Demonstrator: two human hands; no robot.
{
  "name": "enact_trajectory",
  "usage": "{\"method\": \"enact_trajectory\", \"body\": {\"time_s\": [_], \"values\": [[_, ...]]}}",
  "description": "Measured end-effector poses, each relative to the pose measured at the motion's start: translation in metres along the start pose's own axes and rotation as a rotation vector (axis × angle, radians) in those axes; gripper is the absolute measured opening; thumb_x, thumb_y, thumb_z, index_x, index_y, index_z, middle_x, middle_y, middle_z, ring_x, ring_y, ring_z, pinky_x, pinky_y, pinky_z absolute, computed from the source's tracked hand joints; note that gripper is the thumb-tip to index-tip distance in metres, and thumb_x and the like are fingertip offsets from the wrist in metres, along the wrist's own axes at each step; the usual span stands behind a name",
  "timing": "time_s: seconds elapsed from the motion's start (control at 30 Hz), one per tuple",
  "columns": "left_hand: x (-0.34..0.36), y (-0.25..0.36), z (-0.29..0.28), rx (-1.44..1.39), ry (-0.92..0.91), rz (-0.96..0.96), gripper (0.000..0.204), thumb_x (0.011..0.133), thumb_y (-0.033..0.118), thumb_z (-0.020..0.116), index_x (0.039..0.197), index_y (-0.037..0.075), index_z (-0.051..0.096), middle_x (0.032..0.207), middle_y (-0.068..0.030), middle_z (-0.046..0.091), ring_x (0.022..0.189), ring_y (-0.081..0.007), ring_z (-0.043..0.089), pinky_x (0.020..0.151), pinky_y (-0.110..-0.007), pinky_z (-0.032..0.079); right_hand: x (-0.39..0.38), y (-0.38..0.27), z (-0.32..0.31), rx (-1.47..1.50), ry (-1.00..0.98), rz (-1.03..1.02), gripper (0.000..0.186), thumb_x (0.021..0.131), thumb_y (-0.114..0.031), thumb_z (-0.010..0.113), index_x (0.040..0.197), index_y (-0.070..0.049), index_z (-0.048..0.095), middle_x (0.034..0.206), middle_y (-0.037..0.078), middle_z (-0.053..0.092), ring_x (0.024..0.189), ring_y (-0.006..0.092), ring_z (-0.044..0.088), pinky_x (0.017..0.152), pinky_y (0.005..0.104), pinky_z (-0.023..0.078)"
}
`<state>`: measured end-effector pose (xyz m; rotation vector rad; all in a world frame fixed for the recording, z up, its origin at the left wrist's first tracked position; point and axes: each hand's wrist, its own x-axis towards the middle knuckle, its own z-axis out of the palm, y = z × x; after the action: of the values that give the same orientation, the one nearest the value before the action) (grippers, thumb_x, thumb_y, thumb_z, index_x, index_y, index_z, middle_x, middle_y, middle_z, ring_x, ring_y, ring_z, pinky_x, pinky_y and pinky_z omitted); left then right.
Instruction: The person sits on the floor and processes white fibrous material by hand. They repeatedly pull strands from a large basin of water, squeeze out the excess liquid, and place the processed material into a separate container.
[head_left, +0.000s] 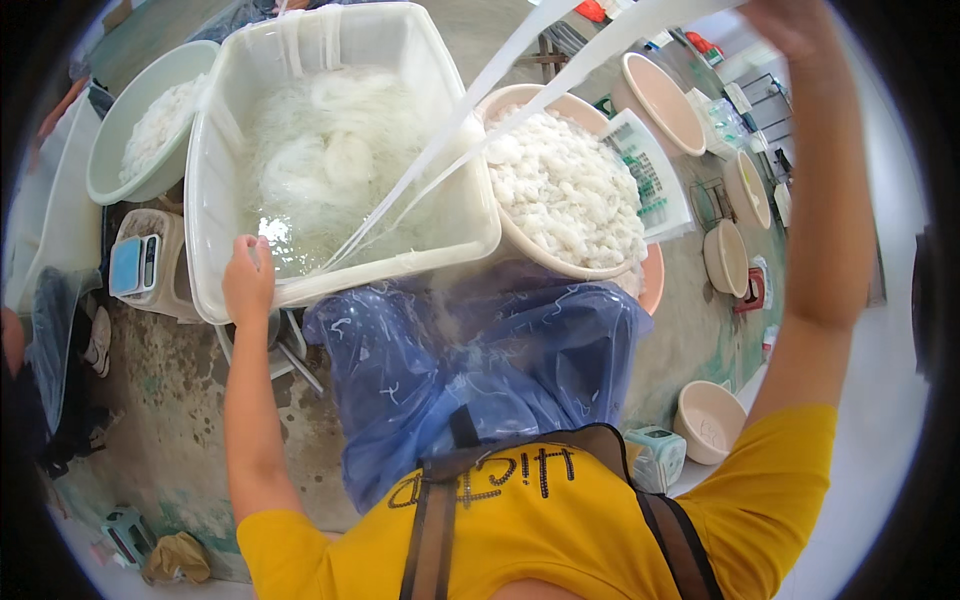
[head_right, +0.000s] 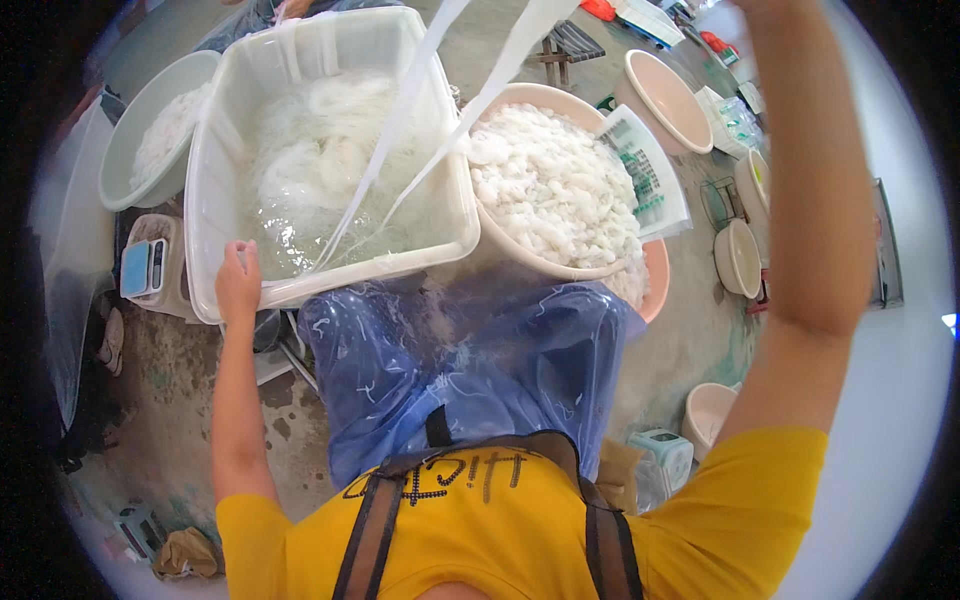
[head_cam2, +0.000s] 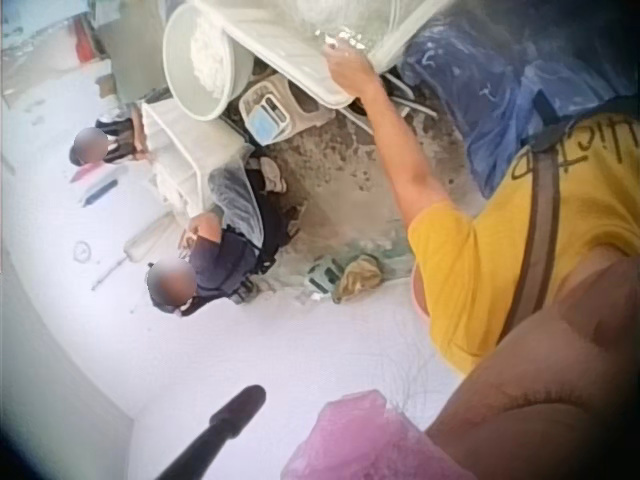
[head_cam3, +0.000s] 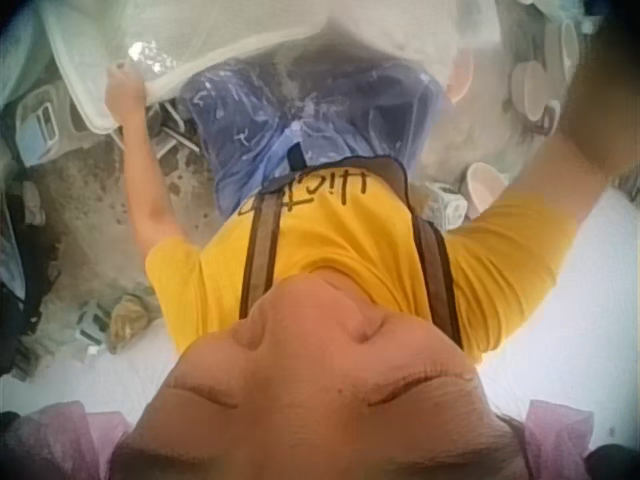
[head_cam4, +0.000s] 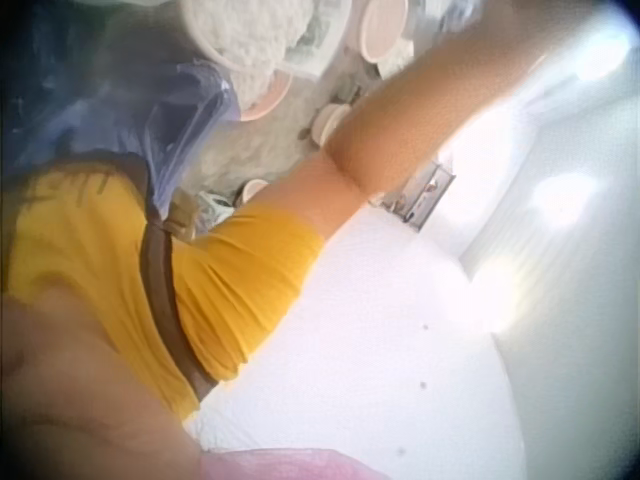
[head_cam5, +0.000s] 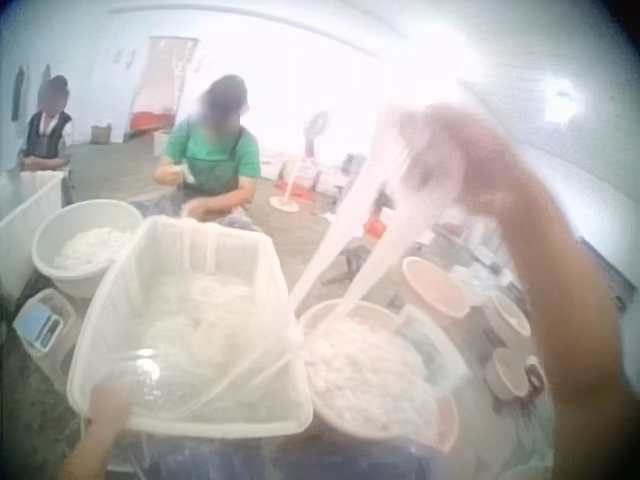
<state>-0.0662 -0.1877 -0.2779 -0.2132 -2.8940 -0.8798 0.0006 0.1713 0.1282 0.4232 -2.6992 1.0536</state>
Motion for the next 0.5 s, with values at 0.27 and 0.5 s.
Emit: {"method": "enact_trajectory", "body": {"time_s": [0.27,0.5], "values": [[0.003,0.0,0.003,0.042,0.012,0.019,0.034,0.089,0.037,0.041,0.097,0.006,0.053,0.079,-0.0187,0.061,0.076,-0.0371,0.057,0.066,-0.044,0.042,-0.097,0.168,0.231,-0.436,-0.466,0.443,0.047,0.068,-0.043,0.06,0.1,-0.009,0.063,0.09,0.014,0.063,0.089,0.0303,0.06,0.076,0.0391,0.047],[0.002,-0.008,0.002,0.064,-0.022,-0.023,0.035,0.09,0.037,0.04,0.092,0.005,0.054,0.079,-0.0194,0.061,0.077,-0.038,0.057,0.067,-0.044,0.042,-0.214,0.133,0.31,-0.569,-0.053,0.404,0.055,0.072,-0.042,0.064,0.107,-0.004,0.042,0.083,0.011,0.062,0.079,0.0269,0.06,0.065,0.0379,0.04]]}}
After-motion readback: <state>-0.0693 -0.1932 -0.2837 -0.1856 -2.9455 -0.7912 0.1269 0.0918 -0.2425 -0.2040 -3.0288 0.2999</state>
